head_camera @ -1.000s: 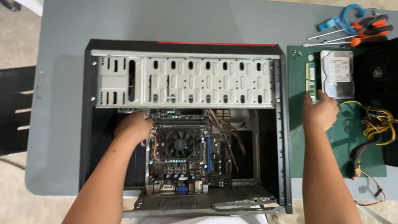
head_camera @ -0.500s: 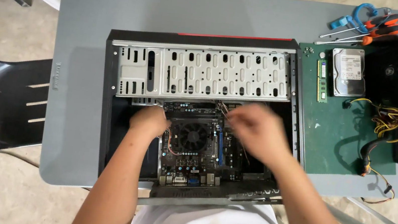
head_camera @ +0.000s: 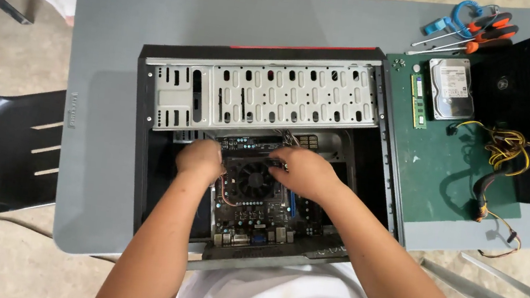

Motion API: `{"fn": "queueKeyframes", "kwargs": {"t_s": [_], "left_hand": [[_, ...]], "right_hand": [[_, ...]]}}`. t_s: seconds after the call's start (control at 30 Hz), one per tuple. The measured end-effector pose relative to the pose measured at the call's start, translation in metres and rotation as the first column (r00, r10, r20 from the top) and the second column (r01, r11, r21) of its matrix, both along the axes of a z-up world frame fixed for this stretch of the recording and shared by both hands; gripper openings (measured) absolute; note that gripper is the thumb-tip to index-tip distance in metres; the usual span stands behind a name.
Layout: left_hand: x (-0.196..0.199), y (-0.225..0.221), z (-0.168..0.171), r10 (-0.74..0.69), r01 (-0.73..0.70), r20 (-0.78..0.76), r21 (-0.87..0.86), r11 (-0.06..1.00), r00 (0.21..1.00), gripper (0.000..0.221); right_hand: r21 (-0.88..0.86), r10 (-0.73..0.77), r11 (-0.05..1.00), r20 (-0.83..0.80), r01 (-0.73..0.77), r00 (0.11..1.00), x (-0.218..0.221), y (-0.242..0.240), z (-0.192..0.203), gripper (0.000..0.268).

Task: Removing the power supply unit and CPU cooling fan from a desktop computer case using a screwdriver.

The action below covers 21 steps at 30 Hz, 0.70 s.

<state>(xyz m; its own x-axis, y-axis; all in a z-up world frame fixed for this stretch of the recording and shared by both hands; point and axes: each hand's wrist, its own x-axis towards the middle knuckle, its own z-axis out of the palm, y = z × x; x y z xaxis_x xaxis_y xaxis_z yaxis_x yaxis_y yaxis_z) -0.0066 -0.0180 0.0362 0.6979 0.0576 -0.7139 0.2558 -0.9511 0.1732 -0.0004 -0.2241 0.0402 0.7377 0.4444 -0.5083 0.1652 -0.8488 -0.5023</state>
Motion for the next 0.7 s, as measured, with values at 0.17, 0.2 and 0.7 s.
{"fn": "queueKeyframes", "kwargs": {"t_s": [0.17,0.2,0.7], "left_hand": [[-0.001,0.002,-0.054,-0.040,0.035,0.111,0.045,0.998,0.993,0.022],[0.000,0.002,-0.064,-0.072,0.064,0.121,0.068,0.996,0.990,0.024],[0.000,-0.001,-0.049,-0.235,0.232,0.194,0.038,0.972,0.953,0.021]], "right_hand": [[0.040,0.038,0.998,0.012,-0.038,0.999,0.009,-0.015,-0.040,0.031],[0.059,0.019,0.998,0.015,-0.020,1.000,0.010,-0.017,-0.042,0.029],[0.092,-0.009,0.996,0.088,0.000,0.996,0.020,-0.019,-0.056,0.026]]}}
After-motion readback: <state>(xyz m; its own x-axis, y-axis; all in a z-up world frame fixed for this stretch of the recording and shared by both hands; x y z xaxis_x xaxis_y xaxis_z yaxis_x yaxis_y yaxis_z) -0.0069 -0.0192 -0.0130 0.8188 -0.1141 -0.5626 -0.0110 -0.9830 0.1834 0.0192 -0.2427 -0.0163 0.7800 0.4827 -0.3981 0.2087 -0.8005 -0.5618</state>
